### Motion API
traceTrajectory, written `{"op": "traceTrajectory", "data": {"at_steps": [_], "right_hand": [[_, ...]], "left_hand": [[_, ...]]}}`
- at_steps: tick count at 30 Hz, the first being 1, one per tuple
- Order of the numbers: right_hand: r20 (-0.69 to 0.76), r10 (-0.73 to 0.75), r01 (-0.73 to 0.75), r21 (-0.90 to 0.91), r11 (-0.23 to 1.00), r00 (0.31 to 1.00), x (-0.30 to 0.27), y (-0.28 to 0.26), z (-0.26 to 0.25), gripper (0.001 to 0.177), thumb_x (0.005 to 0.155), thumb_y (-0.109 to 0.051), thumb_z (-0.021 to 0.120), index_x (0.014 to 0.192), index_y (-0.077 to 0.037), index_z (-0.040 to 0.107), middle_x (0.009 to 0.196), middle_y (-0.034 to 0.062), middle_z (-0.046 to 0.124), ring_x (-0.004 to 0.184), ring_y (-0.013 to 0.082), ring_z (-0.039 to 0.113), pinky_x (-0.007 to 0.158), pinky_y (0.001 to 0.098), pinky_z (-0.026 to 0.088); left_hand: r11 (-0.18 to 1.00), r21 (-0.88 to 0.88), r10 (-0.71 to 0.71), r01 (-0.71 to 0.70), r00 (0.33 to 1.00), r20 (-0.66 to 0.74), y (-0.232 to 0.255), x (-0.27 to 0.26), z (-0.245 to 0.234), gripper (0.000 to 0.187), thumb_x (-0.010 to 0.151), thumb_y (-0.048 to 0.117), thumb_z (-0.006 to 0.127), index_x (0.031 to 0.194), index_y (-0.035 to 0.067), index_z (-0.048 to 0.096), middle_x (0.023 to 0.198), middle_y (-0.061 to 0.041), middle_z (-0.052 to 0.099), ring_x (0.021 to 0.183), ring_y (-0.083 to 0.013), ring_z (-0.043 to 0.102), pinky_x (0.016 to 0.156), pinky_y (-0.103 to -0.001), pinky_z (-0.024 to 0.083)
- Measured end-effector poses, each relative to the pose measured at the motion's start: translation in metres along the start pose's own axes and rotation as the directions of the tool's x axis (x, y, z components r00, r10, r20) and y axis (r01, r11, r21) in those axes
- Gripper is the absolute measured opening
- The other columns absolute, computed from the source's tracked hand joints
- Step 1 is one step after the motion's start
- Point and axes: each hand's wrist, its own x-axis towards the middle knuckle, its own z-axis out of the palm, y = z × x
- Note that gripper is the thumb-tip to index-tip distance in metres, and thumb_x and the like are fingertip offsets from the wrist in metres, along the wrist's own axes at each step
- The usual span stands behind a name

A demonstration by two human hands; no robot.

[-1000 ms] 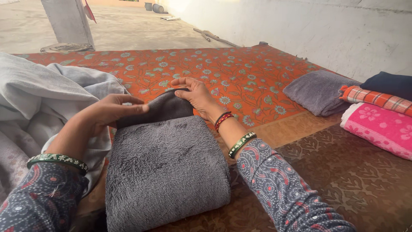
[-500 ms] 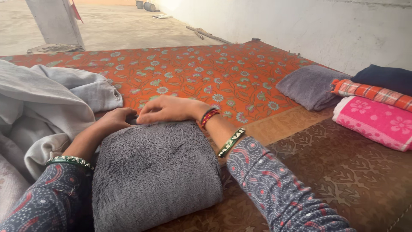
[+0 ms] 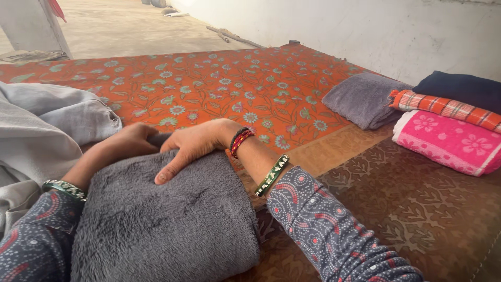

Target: The person folds a dark gray towel on a patterned orange mat, smoothing and aligning edges, then rolls it into a compact bundle and places it on a stack of other folded towels. The person then begins to handle a light gray towel.

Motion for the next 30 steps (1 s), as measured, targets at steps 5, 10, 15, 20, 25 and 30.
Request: {"op": "traceTrajectory", "data": {"at_steps": [5,10,15,20,25,30], "right_hand": [[-0.203,-0.102,0.080,-0.113,0.990,0.974,0.001,0.002,-0.013,0.090,0.061,-0.074,0.074,0.123,-0.008,0.070,0.111,0.0098,0.077,0.099,0.0205,0.077,0.083,0.0327,0.062],[-0.259,-0.202,0.199,-0.039,0.979,0.945,0.012,0.022,-0.020,0.081,0.083,-0.074,0.058,0.124,-0.007,0.076,0.123,0.0102,0.076,0.114,0.0189,0.071,0.098,0.0297,0.053],[-0.272,0.089,0.136,0.706,0.695,0.958,0.010,0.069,-0.003,0.076,0.096,-0.065,0.048,0.131,-0.001,0.069,0.130,0.0127,0.070,0.117,0.0198,0.066,0.101,0.0332,0.051],[-0.320,0.019,0.259,0.799,0.542,0.947,0.015,0.112,0.022,0.059,0.100,-0.054,0.051,0.131,-0.006,0.063,0.127,0.0086,0.068,0.110,0.0158,0.065,0.097,0.0332,0.053],[-0.422,0.002,0.357,0.771,0.528,0.907,0.063,0.180,0.037,0.051,0.100,-0.037,0.066,0.131,0.003,0.065,0.118,0.0052,0.072,0.105,0.0134,0.068,0.093,0.0305,0.055],[-0.787,0.205,0.207,0.387,0.898,0.582,0.128,0.235,0.034,0.078,0.075,-0.037,0.087,0.134,0.005,0.058,0.113,0.0201,0.073,0.101,0.0214,0.070,0.087,0.0350,0.057]], "left_hand": [[0.988,0.132,-0.041,0.081,0.959,-0.279,-0.001,0.005,-0.010,0.048,0.078,0.037,0.081,0.115,0.007,0.075,0.107,-0.018,0.078,0.102,-0.0332,0.074,0.084,-0.047,0.055],[0.980,0.150,0.168,-0.128,0.940,-0.298,0.017,-0.020,-0.030,0.062,0.075,0.043,0.080,0.128,0.014,0.066,0.113,-0.016,0.076,0.107,-0.0329,0.072,0.086,-0.047,0.055],[0.970,0.173,0.210,-0.169,0.945,-0.253,0.091,-0.070,-0.058,0.054,0.087,0.054,0.063,0.129,0.020,0.067,0.117,-0.016,0.074,0.108,-0.0346,0.071,0.092,-0.047,0.054],[0.807,0.476,0.385,-0.350,0.922,0.025,0.170,-0.153,-0.020,0.078,0.086,0.074,0.054,0.144,0.022,0.055,0.143,-0.024,0.052,0.129,-0.0442,0.047,0.105,-0.060,0.035],[0.619,0.567,0.669,-0.543,0.743,-0.019,0.183,-0.213,0.020,0.121,0.059,0.080,0.078,0.152,0.014,0.036,0.157,-0.032,0.030,0.143,-0.0520,0.029,0.099,-0.082,0.022],[0.662,0.609,0.521,-0.437,0.852,0.046,0.179,-0.228,0.029,0.128,0.058,0.057,0.091,0.161,0.022,0.024,0.163,-0.028,0.021,0.148,-0.0490,0.022,0.105,-0.080,0.020]]}}
